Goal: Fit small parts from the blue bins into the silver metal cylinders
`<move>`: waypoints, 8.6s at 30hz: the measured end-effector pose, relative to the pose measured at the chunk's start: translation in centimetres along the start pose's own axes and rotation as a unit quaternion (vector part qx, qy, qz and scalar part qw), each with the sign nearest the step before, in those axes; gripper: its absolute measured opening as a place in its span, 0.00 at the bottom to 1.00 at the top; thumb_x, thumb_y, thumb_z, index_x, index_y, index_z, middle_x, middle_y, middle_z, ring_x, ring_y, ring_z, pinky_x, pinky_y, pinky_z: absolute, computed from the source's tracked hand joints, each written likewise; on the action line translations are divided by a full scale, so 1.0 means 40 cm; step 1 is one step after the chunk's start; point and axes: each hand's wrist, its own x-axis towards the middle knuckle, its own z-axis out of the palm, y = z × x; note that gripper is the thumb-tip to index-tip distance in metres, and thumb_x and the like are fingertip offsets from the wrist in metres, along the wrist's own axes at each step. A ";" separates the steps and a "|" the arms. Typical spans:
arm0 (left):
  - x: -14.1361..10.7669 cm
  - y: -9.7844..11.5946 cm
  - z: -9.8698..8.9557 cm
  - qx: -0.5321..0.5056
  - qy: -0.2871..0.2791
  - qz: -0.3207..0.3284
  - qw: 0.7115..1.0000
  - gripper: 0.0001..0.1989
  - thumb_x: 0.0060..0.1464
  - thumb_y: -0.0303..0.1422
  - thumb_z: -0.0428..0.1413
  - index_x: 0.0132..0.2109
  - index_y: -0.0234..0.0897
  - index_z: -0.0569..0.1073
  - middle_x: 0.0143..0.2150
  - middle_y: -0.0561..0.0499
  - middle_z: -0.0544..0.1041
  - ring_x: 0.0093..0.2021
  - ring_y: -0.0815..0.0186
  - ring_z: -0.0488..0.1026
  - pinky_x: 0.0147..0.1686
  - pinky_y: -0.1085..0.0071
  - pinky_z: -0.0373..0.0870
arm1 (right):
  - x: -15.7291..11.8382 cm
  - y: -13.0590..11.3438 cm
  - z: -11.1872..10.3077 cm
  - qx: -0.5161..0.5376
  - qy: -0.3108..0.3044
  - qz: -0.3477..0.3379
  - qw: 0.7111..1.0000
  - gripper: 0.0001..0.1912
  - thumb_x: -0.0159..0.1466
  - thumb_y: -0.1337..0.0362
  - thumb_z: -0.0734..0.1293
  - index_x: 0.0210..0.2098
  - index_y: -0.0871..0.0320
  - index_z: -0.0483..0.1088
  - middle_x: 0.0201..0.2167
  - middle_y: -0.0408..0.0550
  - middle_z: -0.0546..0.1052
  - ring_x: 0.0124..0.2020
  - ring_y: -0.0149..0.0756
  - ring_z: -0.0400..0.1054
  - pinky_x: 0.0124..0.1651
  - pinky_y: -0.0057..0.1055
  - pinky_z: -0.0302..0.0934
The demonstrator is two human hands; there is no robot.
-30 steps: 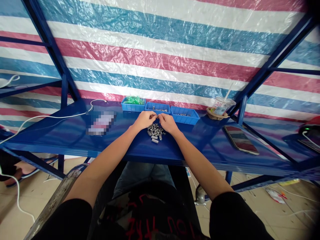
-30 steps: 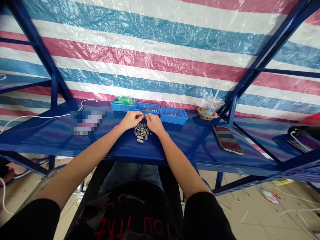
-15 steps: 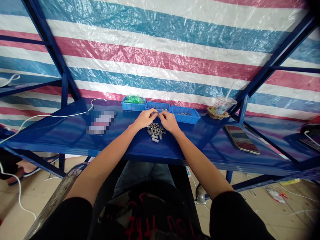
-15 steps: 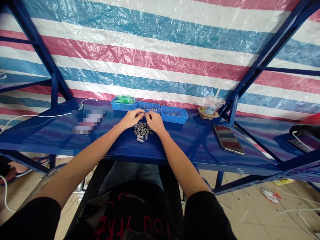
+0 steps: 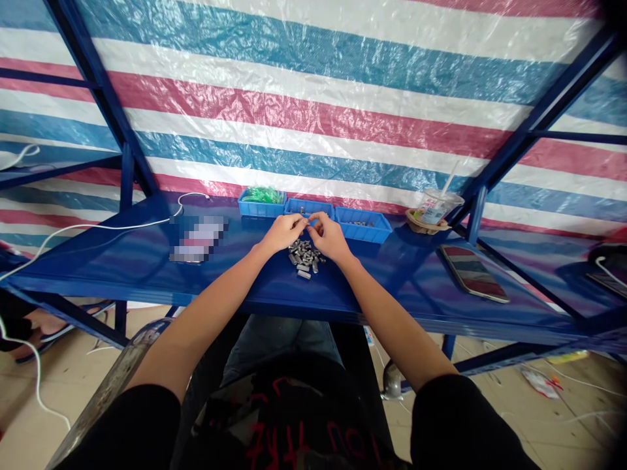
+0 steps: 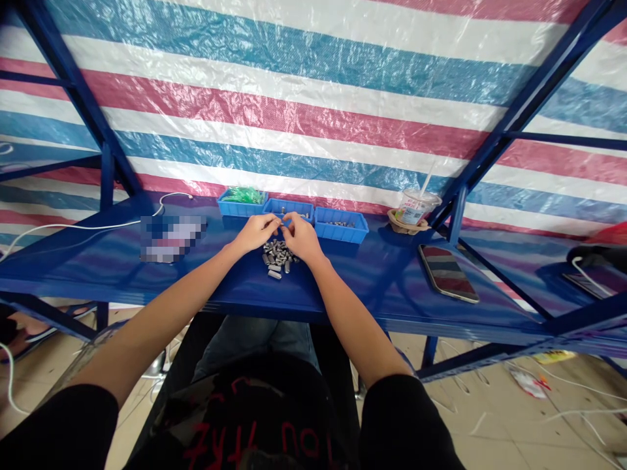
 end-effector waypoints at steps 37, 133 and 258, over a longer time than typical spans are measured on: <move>0.000 -0.003 0.006 -0.020 -0.044 0.010 0.999 0.15 0.59 0.37 0.44 0.33 0.35 0.71 0.27 0.52 0.75 0.28 0.68 0.71 0.32 0.72 0.64 | 0.005 -0.020 -0.024 -0.120 0.093 0.048 0.987 0.08 0.60 0.59 0.60 0.34 0.56 0.68 0.22 0.44 0.70 0.26 0.35 0.64 0.33 0.30 0.54; -0.011 0.015 0.009 -0.038 -0.085 0.010 0.996 0.15 0.60 0.39 0.42 0.31 0.36 0.66 0.26 0.54 0.71 0.28 0.69 0.68 0.31 0.72 0.62 | 0.011 0.004 0.005 0.004 0.014 0.071 0.997 0.23 0.65 0.53 0.52 0.18 0.55 0.58 0.17 0.46 0.68 0.25 0.34 0.63 0.31 0.29 0.54; -0.009 0.004 -0.014 -0.121 -0.045 0.000 0.992 0.15 0.61 0.40 0.41 0.39 0.35 0.67 0.23 0.54 0.68 0.24 0.70 0.65 0.28 0.73 0.61 | -0.002 -0.030 0.005 -0.041 0.073 0.013 0.996 0.13 0.63 0.60 0.56 0.26 0.57 0.65 0.23 0.44 0.69 0.26 0.32 0.61 0.32 0.29 0.53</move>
